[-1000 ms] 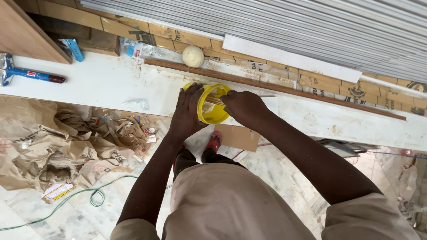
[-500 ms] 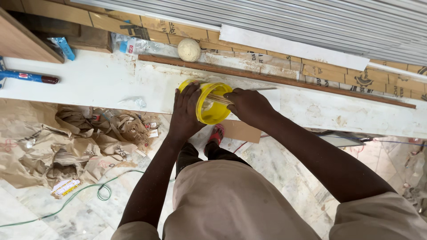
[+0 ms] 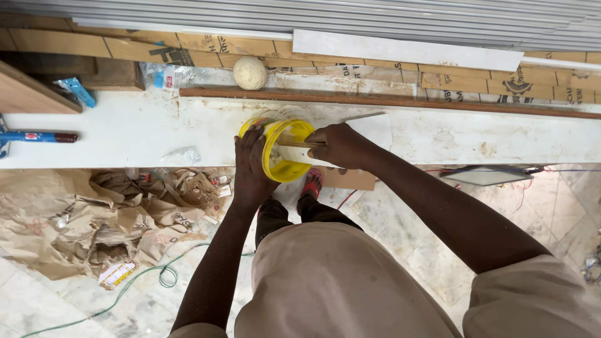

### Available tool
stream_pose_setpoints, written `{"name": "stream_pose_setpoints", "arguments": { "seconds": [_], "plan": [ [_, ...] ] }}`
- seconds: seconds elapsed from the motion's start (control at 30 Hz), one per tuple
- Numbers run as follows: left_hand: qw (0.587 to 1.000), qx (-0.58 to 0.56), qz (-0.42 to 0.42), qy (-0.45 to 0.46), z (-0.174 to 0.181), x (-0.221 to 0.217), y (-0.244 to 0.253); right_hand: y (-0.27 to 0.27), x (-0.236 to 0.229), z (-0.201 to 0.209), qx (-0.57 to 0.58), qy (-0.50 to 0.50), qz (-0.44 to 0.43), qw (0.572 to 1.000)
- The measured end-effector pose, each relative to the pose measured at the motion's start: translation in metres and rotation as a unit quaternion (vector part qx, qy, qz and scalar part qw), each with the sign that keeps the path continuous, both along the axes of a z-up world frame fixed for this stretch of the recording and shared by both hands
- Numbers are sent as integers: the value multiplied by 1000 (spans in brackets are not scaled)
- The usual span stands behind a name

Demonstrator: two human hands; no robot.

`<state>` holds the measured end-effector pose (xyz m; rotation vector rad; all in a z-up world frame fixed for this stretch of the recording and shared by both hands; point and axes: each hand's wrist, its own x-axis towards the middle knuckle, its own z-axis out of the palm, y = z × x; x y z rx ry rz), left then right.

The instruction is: The person mixes a white paste in a yellow container using a wooden stick. They then apply the paste to a white rectangular object and wipe off excess onto a paper bag. The person repeats the application and wiping process.

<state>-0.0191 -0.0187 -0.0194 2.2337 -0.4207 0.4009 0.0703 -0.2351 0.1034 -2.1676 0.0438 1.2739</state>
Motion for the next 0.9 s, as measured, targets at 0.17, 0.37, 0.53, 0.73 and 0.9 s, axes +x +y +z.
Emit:
{"name": "stream_pose_setpoints", "arguments": {
  "seconds": [0.17, 0.37, 0.53, 0.73, 0.9],
  "plan": [
    [1000, 11, 6, -3, -8, -3, -1, -11, -2, -18, 41, 59, -66, 995],
    [1000, -1, 19, -9, -13, -6, 0, -19, -11, -44, 128, 131, -164, 969],
    [999, 6, 40, -11, -10, -6, -2, -22, -26, -54, 185, 196, -302, 914],
    [999, -12, 45, -13, -5, -5, -3, -16, -51, -59, 213, 251, -440, 836],
    [998, -24, 49, -31, -6, -8, -7, -23, -69, -57, 225, 255, -469, 815]
  ]
}}
